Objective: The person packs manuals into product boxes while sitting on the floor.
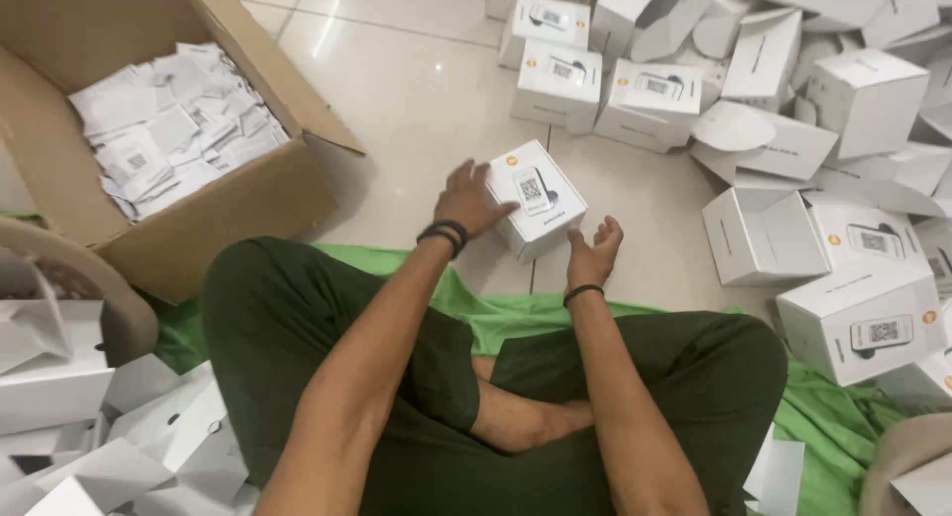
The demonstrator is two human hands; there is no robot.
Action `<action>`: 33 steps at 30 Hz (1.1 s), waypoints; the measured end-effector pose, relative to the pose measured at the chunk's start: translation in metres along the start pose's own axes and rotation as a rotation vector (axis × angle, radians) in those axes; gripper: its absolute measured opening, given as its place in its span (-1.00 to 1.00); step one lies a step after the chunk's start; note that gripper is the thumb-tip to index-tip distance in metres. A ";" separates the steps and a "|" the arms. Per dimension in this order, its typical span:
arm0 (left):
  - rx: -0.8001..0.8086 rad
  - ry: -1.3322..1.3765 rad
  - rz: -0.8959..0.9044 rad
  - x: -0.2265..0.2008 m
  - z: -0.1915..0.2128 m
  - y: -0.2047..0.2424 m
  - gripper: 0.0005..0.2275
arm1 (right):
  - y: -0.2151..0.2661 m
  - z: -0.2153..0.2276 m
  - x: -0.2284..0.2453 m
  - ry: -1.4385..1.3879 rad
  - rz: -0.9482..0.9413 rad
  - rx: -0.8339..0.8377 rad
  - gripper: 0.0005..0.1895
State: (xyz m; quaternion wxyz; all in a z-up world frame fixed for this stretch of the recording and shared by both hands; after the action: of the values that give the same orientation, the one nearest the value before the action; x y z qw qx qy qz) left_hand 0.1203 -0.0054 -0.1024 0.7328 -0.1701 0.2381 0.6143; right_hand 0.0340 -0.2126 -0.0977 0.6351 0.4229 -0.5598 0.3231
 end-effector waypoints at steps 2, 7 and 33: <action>-0.018 0.042 0.021 0.014 -0.005 -0.013 -0.13 | -0.023 0.005 -0.051 -0.124 -0.037 -0.019 -0.32; 0.099 0.386 0.162 0.015 -0.006 -0.018 -0.19 | -0.026 -0.009 -0.076 -0.475 -0.136 0.191 -0.35; -0.419 0.510 0.770 0.072 0.020 -0.009 -0.45 | -0.098 -0.232 -0.004 1.186 0.182 0.956 -0.48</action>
State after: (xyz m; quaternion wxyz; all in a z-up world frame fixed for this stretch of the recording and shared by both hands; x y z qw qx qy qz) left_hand 0.1411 0.0624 -0.1262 0.3218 -0.3580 0.3265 0.8134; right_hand 0.2214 -0.0462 -0.1228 0.5481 0.3597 0.0427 0.7539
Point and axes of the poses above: each hand's wrist, its own y-axis away from the middle knuckle, its own z-axis out of the back of the hand, x = y × z, the point moved 1 cm from there along -y, towards the middle knuckle, and after that the axes turned 6 degrees about x, right-handed, at the moved point
